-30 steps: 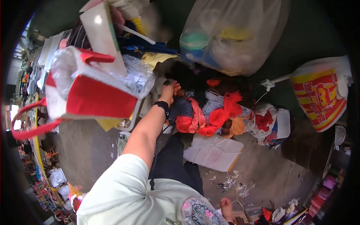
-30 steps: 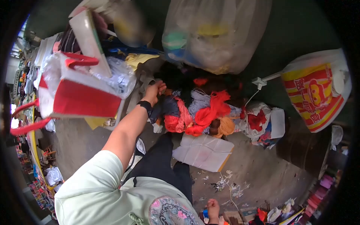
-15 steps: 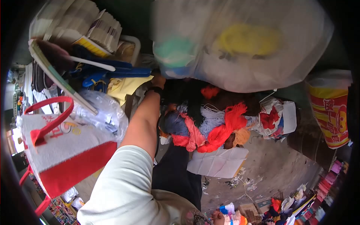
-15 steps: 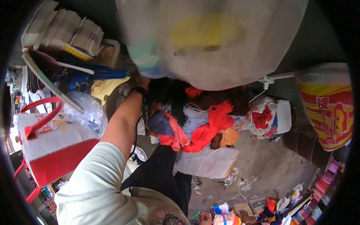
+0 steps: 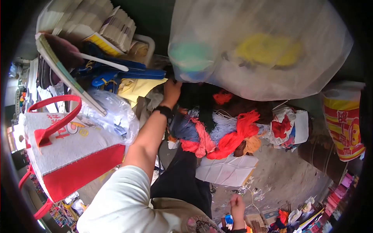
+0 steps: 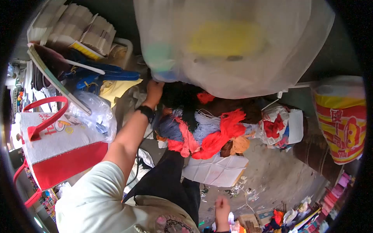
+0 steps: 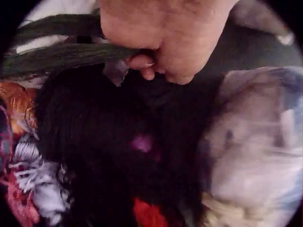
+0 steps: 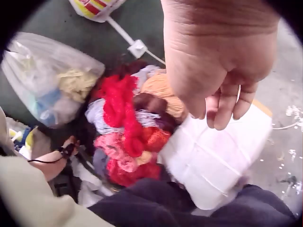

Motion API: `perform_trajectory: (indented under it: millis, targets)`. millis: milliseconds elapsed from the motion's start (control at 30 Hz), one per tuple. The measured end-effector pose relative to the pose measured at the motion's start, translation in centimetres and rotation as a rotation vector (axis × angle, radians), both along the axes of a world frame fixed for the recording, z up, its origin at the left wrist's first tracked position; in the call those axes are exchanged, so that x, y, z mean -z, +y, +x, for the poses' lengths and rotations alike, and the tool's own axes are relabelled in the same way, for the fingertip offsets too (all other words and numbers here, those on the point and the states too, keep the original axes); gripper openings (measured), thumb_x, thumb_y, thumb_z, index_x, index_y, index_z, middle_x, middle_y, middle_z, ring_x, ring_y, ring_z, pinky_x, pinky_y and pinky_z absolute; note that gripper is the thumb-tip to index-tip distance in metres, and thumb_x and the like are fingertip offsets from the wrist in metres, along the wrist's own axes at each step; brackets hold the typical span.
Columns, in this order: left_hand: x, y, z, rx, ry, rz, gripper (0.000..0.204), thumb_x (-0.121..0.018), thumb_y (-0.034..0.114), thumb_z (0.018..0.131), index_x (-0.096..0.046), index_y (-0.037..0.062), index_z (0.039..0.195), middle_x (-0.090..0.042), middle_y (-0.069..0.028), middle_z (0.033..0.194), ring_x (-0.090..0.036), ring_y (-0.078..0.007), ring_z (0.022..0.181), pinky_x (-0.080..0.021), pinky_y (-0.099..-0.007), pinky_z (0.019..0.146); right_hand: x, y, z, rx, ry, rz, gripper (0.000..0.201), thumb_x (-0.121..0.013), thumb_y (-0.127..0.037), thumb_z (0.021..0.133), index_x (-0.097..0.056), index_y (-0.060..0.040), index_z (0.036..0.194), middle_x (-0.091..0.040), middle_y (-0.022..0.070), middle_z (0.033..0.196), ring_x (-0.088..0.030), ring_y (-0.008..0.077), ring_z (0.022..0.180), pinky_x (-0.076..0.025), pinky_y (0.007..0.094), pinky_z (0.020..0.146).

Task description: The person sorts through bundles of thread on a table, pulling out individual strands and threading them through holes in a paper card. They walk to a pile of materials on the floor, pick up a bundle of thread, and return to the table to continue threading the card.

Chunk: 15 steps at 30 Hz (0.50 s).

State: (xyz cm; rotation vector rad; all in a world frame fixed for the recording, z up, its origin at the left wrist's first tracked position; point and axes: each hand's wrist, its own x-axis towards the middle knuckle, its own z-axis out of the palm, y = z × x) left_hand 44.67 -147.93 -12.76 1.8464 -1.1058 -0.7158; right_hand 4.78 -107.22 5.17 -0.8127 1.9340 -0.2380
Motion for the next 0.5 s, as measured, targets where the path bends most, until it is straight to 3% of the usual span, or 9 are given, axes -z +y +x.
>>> perform_trajectory:
  millis: [100, 133, 200, 267, 300, 400, 433, 500]
  targets:
    - [-7.0, 4.5, -3.2, 0.097, 0.144, 0.039, 0.026, -0.057, 0.023, 0.090, -0.061, -0.0032, 0.091, -0.063, -0.0203, 0.073, -0.064, -0.0298, 0.073, -0.048, -0.0380, 0.067, 2.1, -9.2, 1.9, -0.208, -0.044, -0.199, 0.015, -0.061, -0.008, 0.088, -0.060, -0.0015, 0.101, -0.059, 0.0075, 0.082, -0.056, 0.0148, 0.075, -0.047, 0.0283, 0.069]
    - [-7.7, 6.2, -4.4, 0.103, 0.196, 0.085, 0.024, -0.055, 0.021, 0.091, -0.061, -0.0024, 0.091, -0.061, -0.0180, 0.069, -0.062, -0.0257, 0.069, -0.047, -0.0366, 0.066, 1.4, -13.6, 3.9, -0.323, -0.057, -0.298, 0.015, -0.062, -0.007, 0.087, -0.060, -0.0014, 0.101, -0.059, 0.0083, 0.083, -0.057, 0.0160, 0.078, -0.047, 0.0287, 0.071]
    - [-7.9, 9.3, -6.2, 0.207, 0.167, 0.023, 0.018, -0.057, 0.017, 0.090, -0.061, -0.0004, 0.092, -0.059, -0.0142, 0.067, -0.059, -0.0227, 0.064, -0.046, -0.0346, 0.063, 1.9, -20.2, 7.5, -0.393, -0.115, -0.429, 0.016, -0.063, -0.008, 0.086, -0.060, -0.0008, 0.100, -0.061, 0.0114, 0.089, -0.060, 0.0220, 0.079, -0.048, 0.0302, 0.073]
    - [-7.7, 12.2, -7.6, 0.244, 0.211, 0.040, 0.019, -0.058, 0.018, 0.093, -0.060, -0.0005, 0.089, -0.059, -0.0081, 0.071, -0.054, -0.0139, 0.068, -0.046, -0.0306, 0.065, 2.6, -25.5, 10.6, -0.410, -0.162, -0.548, 0.016, -0.063, -0.008, 0.085, -0.060, -0.0014, 0.100, -0.063, 0.0120, 0.092, -0.062, 0.0239, 0.082, -0.049, 0.0310, 0.073]
    - [-7.4, 13.2, -7.6, 0.283, 0.214, 0.167, 0.016, -0.059, 0.015, 0.091, -0.060, -0.0006, 0.092, -0.061, -0.0094, 0.075, -0.057, -0.0145, 0.071, -0.046, -0.0302, 0.067, 3.7, -27.3, 11.9, -0.399, -0.151, -0.556, 0.016, -0.063, -0.007, 0.085, -0.061, -0.0018, 0.100, -0.063, 0.0122, 0.093, -0.063, 0.0241, 0.082, -0.049, 0.0313, 0.072]
    - [-6.7, 15.0, -8.4, 0.228, 0.267, 0.149, 0.015, -0.059, 0.015, 0.091, -0.061, -0.0003, 0.093, -0.063, -0.0110, 0.075, -0.059, -0.0150, 0.071, -0.046, -0.0305, 0.067, 7.0, -30.8, 14.4, -0.337, -0.150, -0.583, 0.015, -0.064, -0.005, 0.083, -0.062, -0.0023, 0.098, -0.064, 0.0119, 0.092, -0.063, 0.0239, 0.079, -0.050, 0.0320, 0.069]
    - [-6.3, 15.2, -8.6, 0.218, 0.183, 0.047, 0.013, -0.059, 0.012, 0.087, -0.061, 0.0005, 0.093, -0.059, -0.0150, 0.066, -0.061, -0.0222, 0.059, -0.045, -0.0329, 0.057, 8.3, -31.4, 14.8, -0.330, -0.169, -0.590, 0.014, -0.064, -0.005, 0.083, -0.063, -0.0027, 0.097, -0.064, 0.0118, 0.091, -0.064, 0.0238, 0.078, -0.050, 0.0319, 0.068]
    - [-6.4, 15.5, -8.5, 0.215, 0.206, 0.071, 0.013, -0.059, 0.012, 0.087, -0.061, 0.0004, 0.093, -0.060, -0.0157, 0.067, -0.061, -0.0239, 0.059, -0.046, -0.0335, 0.057, 9.1, -31.9, 15.4, -0.328, -0.185, -0.593, 0.014, -0.064, -0.004, 0.082, -0.063, -0.0031, 0.096, -0.064, 0.0118, 0.089, -0.064, 0.0237, 0.076, -0.050, 0.0318, 0.067]
